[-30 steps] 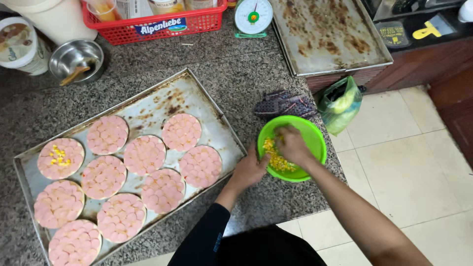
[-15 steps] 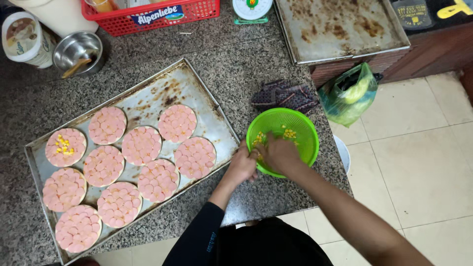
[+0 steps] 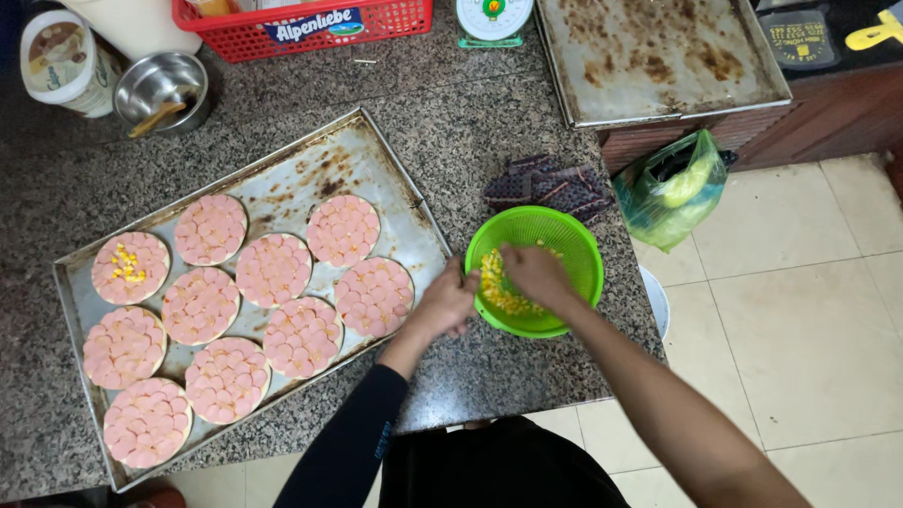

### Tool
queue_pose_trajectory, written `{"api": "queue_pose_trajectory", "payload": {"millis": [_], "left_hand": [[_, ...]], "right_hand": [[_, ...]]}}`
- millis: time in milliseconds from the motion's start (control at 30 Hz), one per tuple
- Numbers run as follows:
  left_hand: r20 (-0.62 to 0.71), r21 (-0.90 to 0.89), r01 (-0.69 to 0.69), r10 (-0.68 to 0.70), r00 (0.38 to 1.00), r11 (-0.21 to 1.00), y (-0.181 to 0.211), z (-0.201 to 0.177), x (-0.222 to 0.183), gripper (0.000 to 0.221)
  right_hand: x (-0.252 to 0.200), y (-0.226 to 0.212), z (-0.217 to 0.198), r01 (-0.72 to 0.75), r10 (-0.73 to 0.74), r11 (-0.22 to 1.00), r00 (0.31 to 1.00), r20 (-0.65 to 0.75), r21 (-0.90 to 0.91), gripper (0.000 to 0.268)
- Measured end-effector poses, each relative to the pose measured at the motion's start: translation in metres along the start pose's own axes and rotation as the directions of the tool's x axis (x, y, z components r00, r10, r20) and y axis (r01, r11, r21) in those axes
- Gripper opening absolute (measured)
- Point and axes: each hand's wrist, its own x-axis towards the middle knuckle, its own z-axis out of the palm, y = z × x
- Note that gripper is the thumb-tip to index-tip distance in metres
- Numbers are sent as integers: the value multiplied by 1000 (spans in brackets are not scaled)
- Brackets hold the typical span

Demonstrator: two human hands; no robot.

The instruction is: The person places pieces of corn onto small circular bread rolls topped with ham on a baking tray, then moves to a sink area to wash out a small bowl and return for more corn.

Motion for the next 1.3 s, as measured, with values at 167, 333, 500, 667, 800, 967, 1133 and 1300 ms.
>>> {"api": "queue_pose_trajectory", "payload": {"millis": [167,333,500,667,800,967,1133,1300], "left_hand": [[-334,412,-231,382,862,881,21,-12,-3,56],[-354,391,-251,397,847,885,53,-18,-21,47],[-322,432,-309,466,824,847,54,-19,-19,39],[-276,410,-397,527,804,821,50,-24,-21,36],[-277,400,-465,587,761,790,47,-34,-31,32],[-284,363,-585,684,671,725,42,-60,-56,24],[-365,479,-563,736,571,674,35,-112,-94,27],[-411,663,-444,789,457,603,3,-185,-112,33]], "right_hand": [[14,21,-37,27,-27,1000,994,110,5,42],[0,6,-52,-64,64,998,995,73,-2,53],[-5,6,-47,24,-34,990,997,68,138,41],[-9,12,-44,-332,208,824,931,299,459,43],[-20,4,-37,-615,171,366,782,599,698,35],[-9,-38,-27,-563,-22,298,804,595,771,36],[2,-146,16,-530,1,255,837,547,809,29],[23,-237,88,-492,-135,382,808,574,782,18]]}}
